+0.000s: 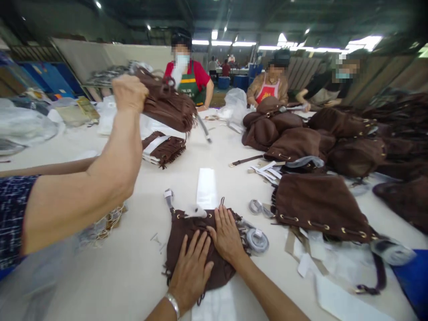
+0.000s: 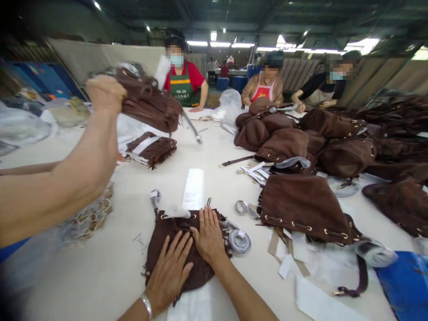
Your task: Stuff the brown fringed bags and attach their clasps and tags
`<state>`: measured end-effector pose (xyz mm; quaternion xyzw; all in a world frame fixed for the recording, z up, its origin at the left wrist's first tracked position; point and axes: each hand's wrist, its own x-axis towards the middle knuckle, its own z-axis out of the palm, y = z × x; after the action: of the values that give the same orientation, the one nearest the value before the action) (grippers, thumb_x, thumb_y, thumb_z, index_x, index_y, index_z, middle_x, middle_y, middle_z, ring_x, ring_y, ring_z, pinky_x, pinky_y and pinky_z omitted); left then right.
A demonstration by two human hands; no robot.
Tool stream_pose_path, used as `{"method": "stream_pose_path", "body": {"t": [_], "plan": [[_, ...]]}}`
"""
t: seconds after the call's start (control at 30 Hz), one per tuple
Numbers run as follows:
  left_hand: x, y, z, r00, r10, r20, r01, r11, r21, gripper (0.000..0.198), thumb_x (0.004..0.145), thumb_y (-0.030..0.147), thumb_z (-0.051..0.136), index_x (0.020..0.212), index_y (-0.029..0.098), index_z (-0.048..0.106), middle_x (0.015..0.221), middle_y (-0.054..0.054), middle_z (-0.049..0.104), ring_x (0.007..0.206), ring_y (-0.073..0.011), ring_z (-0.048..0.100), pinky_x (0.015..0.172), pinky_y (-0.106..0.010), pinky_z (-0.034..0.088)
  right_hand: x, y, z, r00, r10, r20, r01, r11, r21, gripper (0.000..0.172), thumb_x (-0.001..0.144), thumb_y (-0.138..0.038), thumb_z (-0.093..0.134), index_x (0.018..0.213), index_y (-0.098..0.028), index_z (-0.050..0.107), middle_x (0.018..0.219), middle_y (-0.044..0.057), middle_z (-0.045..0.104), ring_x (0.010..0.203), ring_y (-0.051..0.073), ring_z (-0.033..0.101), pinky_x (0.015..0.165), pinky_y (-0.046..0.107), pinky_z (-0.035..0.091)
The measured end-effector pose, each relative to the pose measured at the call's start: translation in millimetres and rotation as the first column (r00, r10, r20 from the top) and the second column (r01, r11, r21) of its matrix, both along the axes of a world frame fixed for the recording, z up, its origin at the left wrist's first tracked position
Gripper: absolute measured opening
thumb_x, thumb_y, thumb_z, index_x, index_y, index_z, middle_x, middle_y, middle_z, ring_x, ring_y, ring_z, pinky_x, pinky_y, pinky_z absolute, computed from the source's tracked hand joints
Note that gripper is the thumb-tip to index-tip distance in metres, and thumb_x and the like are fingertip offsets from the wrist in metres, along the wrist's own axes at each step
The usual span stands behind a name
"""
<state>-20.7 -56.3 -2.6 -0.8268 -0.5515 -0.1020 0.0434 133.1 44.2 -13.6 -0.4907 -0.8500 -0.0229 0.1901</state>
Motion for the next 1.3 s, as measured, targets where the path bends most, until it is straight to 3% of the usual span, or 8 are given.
{"method": "stream_pose_path", "body": {"t": [0.1, 0.3, 0.43, 0.6, 0.83, 1.0, 1.13, 1.3], "plan": [[0, -3, 1.2, 1.000, 0.018, 0.018, -0.018, 1.000, 0.012, 0.060, 0.094, 0.033, 0.043, 0.149, 0.019, 0.025, 0.157, -0.007, 0.027, 0.145, -0.0298, 0.018, 0.117, -0.056, 0.020, 3, -3, -8.1, 1.000, 0.002, 0.020, -0.002, 1.000, -0.001, 0.059, 0.098, -0.039, 0.040, 0.143, -0.001, 0.036, 0.149, 0.022, 0.035, 0.143, 0.031, 0.024, 0.115, 0.052, 0.026], [-3, -5, 4.4, 0.996, 0.031, 0.084, -0.029, 0.999, -0.031, 0.060, 0.095, 0.043, 0.041, 0.149, 0.020, 0.027, 0.155, -0.006, 0.032, 0.146, -0.0286, 0.017, 0.117, -0.054, 0.021, -9, -33, 42.6, 0.990, -0.040, -0.134, 0.042, 0.999, 0.013, 0.060, 0.099, -0.037, 0.037, 0.149, -0.006, 0.025, 0.154, 0.018, 0.027, 0.145, 0.030, 0.017, 0.114, 0.050, 0.030], [-2, -11, 3.7, 0.991, 0.068, 0.115, -0.068, 0.998, -0.002, 0.059, 0.095, 0.032, 0.041, 0.149, 0.017, 0.024, 0.157, -0.007, 0.026, 0.146, -0.0275, 0.014, 0.118, -0.053, 0.020, -3, -44, 4.4, 0.987, 0.017, -0.162, -0.009, 0.999, 0.049, 0.058, 0.101, -0.036, 0.032, 0.151, -0.008, 0.022, 0.153, 0.018, 0.031, 0.144, 0.028, 0.021, 0.110, 0.048, 0.037], [-7, -24, -3.9, 0.945, 0.282, 0.164, -0.295, 0.954, 0.059, 0.065, 0.092, 0.027, 0.044, 0.150, 0.008, 0.019, 0.159, -0.016, 0.015, 0.146, -0.0315, 0.011, 0.116, -0.052, 0.025, 5, -42, -37.5, 0.994, 0.018, -0.112, -0.015, 0.999, 0.030, 0.054, 0.100, -0.036, 0.037, 0.145, -0.008, 0.034, 0.151, 0.020, 0.034, 0.143, 0.031, 0.024, 0.108, 0.050, 0.038], [-14, -28, -8.0, 0.944, 0.299, 0.138, -0.294, 0.954, -0.055, 0.070, 0.090, 0.044, 0.048, 0.148, 0.010, 0.027, 0.155, -0.019, 0.024, 0.143, -0.0340, 0.023, 0.111, -0.052, 0.033, -1, -21, 7.6, 0.995, -0.003, -0.105, 0.000, 1.000, -0.026, 0.044, 0.099, -0.027, 0.031, 0.135, -0.005, 0.045, 0.135, 0.020, 0.052, 0.128, 0.028, 0.045, 0.105, 0.044, 0.040], [-24, -2, 31.9, 0.941, 0.304, 0.151, -0.266, 0.937, -0.228, 0.062, 0.083, 0.046, 0.058, 0.132, 0.009, 0.052, 0.141, -0.023, 0.047, 0.126, -0.0390, 0.049, 0.099, -0.053, 0.045, -30, 28, 26.1, 0.978, -0.175, -0.117, 0.177, 0.984, 0.012, 0.038, 0.099, -0.021, 0.028, 0.124, -0.008, 0.054, 0.110, 0.018, 0.063, 0.107, 0.028, 0.055, 0.095, 0.044, 0.040], [-45, 37, 58.7, 0.849, 0.412, 0.331, -0.312, 0.896, -0.315, 0.031, 0.095, 0.027, 0.037, 0.100, 0.021, 0.066, 0.096, -0.008, 0.072, 0.086, -0.0229, 0.067, 0.077, -0.038, 0.056, -43, 40, 9.5, 0.970, -0.231, -0.072, 0.234, 0.972, 0.033, 0.033, 0.100, -0.028, 0.032, 0.095, -0.015, 0.062, 0.083, 0.010, 0.062, 0.088, 0.026, 0.053, 0.087, 0.042, 0.037], [-43, 77, 34.1, 0.778, 0.521, 0.351, -0.477, 0.853, -0.210, 0.045, 0.093, 0.013, 0.027, 0.127, 0.026, 0.053, 0.118, -0.007, 0.064, 0.112, -0.0263, 0.057, 0.096, -0.050, 0.049, -34, 43, -5.5, 0.969, -0.228, -0.099, 0.231, 0.973, 0.020, 0.035, 0.101, -0.030, 0.031, 0.090, -0.016, 0.061, 0.081, 0.009, 0.061, 0.084, 0.025, 0.052, 0.081, 0.039, 0.036]]}}
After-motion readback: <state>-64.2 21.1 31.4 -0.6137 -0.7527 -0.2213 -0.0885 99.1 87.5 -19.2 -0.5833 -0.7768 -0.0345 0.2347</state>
